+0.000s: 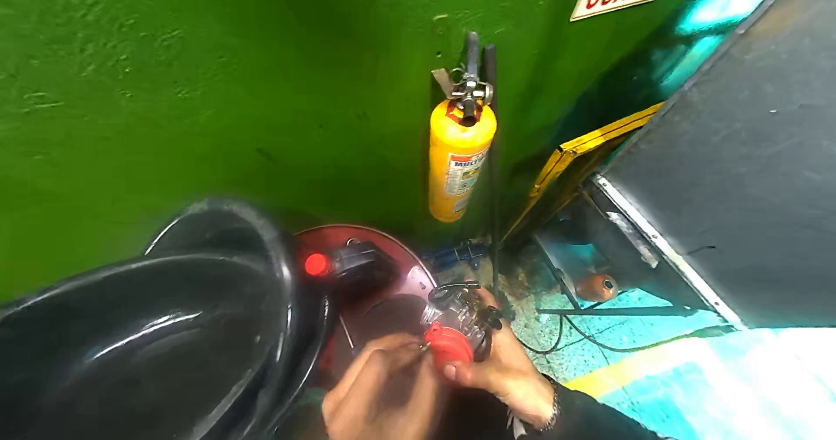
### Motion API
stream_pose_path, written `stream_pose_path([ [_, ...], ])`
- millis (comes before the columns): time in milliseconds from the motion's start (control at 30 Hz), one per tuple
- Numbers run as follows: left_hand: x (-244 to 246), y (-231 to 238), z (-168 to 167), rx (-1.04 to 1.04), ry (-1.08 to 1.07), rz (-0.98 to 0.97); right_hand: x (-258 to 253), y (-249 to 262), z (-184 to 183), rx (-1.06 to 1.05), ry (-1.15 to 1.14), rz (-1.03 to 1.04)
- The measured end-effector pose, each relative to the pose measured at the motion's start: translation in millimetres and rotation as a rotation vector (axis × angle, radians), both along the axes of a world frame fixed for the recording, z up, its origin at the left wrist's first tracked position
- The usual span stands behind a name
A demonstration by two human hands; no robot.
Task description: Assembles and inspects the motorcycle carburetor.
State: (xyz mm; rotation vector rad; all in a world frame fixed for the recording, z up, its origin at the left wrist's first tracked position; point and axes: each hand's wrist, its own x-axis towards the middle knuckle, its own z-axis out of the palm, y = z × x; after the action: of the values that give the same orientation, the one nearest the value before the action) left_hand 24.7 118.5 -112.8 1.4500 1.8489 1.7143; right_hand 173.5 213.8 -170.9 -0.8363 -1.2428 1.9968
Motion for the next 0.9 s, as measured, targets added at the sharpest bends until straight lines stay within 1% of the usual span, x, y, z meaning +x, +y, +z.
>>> stream_pose_path([
  [100,7,-5,-8,-0.010,-0.059,0.084,-6,-4,-3,0.156,-0.015,0.004],
  [233,15,-9,-8,-0.029,-0.139,0.148,-3,-8,-2,0.381,-0.273,-0.096],
  [300,18,-8,-9,-0.023,-0.198,0.169,-1,-7,-1,0.492,-0.358,-0.144],
  [367,25,-5,-10,0.013,-0.254,0.210,0,-6,-1,0.548,-0.367,-0.171],
  [433,30,-2,-10,0.032,-0.259,0.239,0,-5,-1,0.562,-0.355,-0.192],
  [600,44,-6,-12,-0.063,-0.077,0.247,2,-4,-3,0.529,-0.328,-0.208],
  [733,38,-8,-16,-0.011,-0.036,0.195,3,-5,-3,0.495,-0.281,-0.193],
  [800,37,-9,-15,-0.025,0.088,0.192,3,-4,-4,0.477,-0.254,-0.197],
  [867,35,-7,-15,-0.059,0.270,0.264,3,-3,-6,0.472,-0.271,-0.199],
  [900,34,-7,-14,-0.073,0.318,0.285,3,-3,-7,0.463,-0.283,-0.197],
])
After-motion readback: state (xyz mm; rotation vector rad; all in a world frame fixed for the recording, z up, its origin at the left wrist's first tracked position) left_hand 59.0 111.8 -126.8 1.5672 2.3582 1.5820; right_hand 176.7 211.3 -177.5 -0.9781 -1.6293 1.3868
